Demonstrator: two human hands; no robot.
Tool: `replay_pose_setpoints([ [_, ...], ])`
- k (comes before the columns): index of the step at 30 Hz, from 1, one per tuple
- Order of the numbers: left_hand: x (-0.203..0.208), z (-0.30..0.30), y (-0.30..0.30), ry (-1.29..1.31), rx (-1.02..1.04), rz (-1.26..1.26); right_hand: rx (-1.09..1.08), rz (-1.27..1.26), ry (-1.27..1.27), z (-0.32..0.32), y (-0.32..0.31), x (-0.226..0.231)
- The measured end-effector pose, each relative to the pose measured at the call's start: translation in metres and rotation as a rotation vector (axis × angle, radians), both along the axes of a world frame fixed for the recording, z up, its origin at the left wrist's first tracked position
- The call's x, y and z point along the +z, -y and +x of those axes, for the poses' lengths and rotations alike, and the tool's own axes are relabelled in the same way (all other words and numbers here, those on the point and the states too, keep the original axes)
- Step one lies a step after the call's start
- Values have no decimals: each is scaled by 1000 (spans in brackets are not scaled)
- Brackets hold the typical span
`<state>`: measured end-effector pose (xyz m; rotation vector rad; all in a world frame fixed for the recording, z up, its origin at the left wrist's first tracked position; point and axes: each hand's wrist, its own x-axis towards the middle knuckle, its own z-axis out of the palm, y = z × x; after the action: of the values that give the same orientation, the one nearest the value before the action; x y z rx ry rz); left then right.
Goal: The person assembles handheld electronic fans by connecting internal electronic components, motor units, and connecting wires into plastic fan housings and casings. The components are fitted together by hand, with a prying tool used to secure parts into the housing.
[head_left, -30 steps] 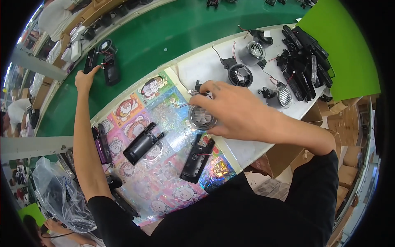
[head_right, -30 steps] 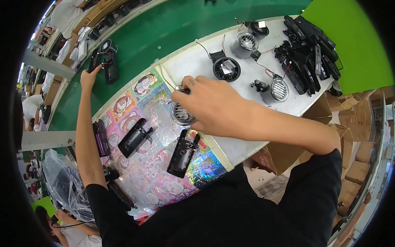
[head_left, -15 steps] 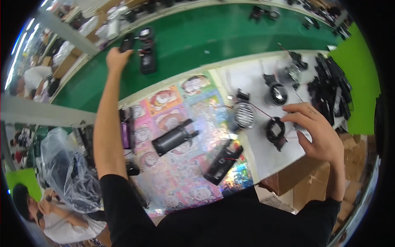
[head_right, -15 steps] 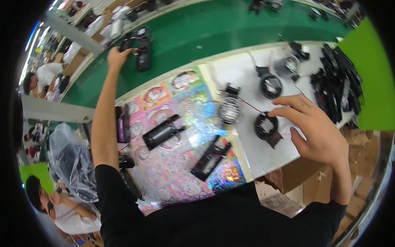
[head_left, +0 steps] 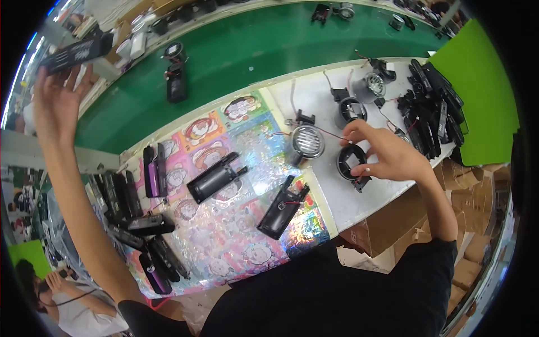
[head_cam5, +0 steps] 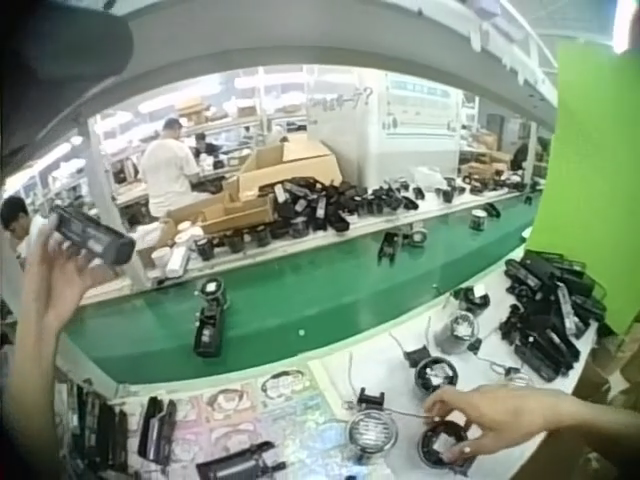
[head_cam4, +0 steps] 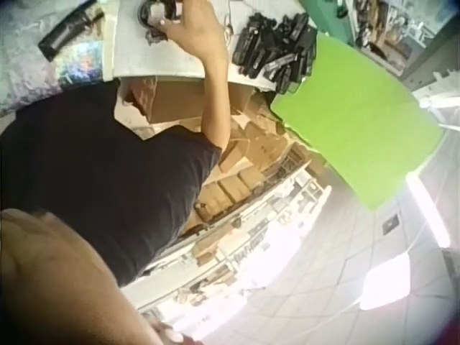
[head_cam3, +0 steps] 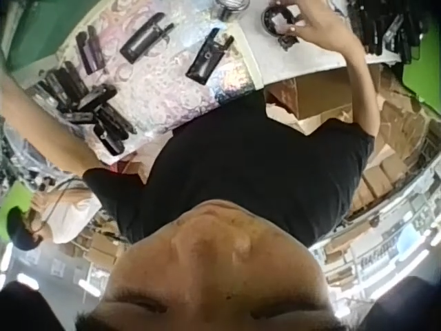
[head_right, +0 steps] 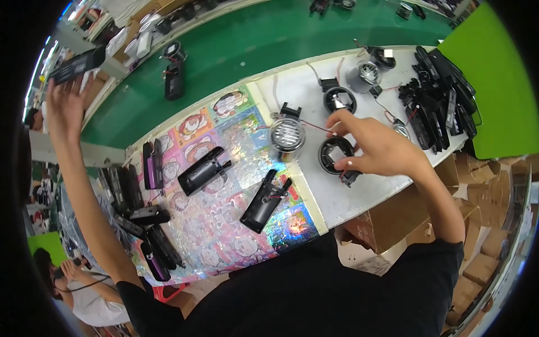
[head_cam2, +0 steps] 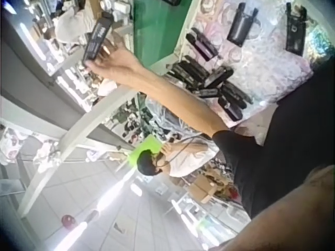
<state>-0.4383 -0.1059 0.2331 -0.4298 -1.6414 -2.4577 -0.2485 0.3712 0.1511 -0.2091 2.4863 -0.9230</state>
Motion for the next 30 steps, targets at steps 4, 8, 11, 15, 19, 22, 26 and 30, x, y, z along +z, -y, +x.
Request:
replay_pose_setpoints([
  [4,30,113,-16,16,-480,161,95,47,-99,20,-2,-5],
  [8,-26,204,-91,211,-167,357,-177,-99,-82,49,-2,-27],
  [11,-66,263,-117,570,-31,437,-482,-402,-1,63,5,-32],
  [15,-107,294,-155,775,-272,464,-790,-942,-33,91,-7,-48],
  [19,-132,307,-179,780,-557,285,-1062,-1486,-39,102,37,-55],
  [22,-124,303,-188,750,-560,51,-777,-1401,-117,91,82,-46],
  [26,-126,299,-174,705,-607,-52,-598,-1206,35,76,121,-25],
  [30,-125,296,-166,748,-547,-7,-527,-1187,124,66,135,-28],
])
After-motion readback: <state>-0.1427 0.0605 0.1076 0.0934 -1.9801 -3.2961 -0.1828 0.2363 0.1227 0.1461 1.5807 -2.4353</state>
